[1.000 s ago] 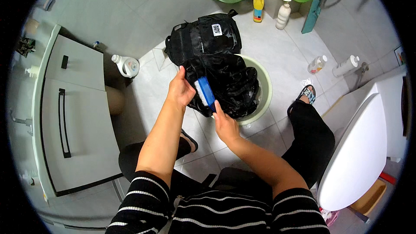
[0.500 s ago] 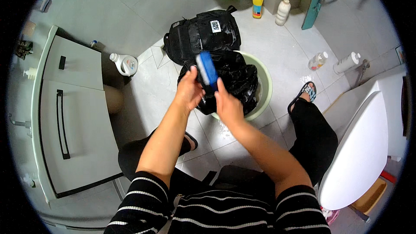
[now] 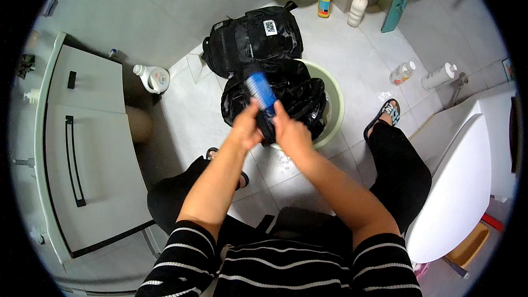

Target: The person scrubs a black bag inside a bucket of soapy water using a blue brush, turning the bag over to reach different parts.

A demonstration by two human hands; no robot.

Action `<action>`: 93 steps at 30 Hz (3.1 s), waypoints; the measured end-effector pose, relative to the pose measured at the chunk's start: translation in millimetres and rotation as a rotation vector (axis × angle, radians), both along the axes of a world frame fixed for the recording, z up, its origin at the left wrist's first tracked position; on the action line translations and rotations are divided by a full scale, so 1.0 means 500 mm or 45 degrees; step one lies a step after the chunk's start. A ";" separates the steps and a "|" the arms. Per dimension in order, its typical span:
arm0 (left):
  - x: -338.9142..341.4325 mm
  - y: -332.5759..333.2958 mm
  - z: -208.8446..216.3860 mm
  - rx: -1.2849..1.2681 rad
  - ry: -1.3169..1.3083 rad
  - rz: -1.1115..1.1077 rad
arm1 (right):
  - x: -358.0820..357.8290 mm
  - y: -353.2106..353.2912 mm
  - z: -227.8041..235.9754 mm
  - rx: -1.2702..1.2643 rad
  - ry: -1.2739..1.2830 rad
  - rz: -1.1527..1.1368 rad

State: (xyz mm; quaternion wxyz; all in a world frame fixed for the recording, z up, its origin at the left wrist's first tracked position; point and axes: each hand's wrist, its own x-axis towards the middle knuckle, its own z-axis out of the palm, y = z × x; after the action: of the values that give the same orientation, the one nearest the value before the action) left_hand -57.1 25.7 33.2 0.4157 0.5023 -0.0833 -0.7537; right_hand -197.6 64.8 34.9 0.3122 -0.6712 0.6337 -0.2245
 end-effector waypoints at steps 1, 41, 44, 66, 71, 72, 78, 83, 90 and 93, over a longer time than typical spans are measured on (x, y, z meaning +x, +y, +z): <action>-0.028 0.018 -0.004 0.052 0.048 -0.130 | -0.013 -0.025 0.001 0.041 -0.058 -0.162; -0.183 -0.101 -0.451 -0.787 -1.622 -1.789 | -0.143 -0.166 -0.440 0.860 -0.080 -0.562; -0.172 -0.109 -0.342 -0.211 -0.866 -1.010 | -0.154 -0.130 -0.375 0.446 -0.152 -0.680; 0.007 0.008 -0.159 0.129 0.442 0.326 | -0.087 -0.051 -0.099 0.067 0.242 0.246; 0.033 -0.029 -0.159 0.003 0.578 0.377 | -0.054 -0.032 -0.009 0.076 0.152 0.359; 0.001 -0.033 -0.132 -0.011 0.579 0.289 | -0.066 -0.053 -0.004 0.081 0.172 0.243; -0.014 -0.051 -0.095 -0.024 0.477 0.284 | -0.044 -0.020 0.050 0.251 0.155 0.221; -0.028 -0.016 -0.083 -0.032 0.456 0.133 | -0.049 -0.044 0.075 0.261 0.133 0.098; -0.022 0.024 -0.076 0.119 0.413 -0.281 | -0.158 -0.142 0.019 0.364 0.142 0.149; -0.054 0.034 -0.012 0.257 -0.026 -0.267 | -0.169 -0.106 0.018 0.229 -0.031 0.384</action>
State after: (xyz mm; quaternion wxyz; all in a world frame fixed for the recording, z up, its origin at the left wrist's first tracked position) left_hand -83.8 42.9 27.2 0.2811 0.5378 -0.0635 -0.7923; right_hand -282.1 12.0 43.8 0.4090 -0.7253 0.5394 -0.1256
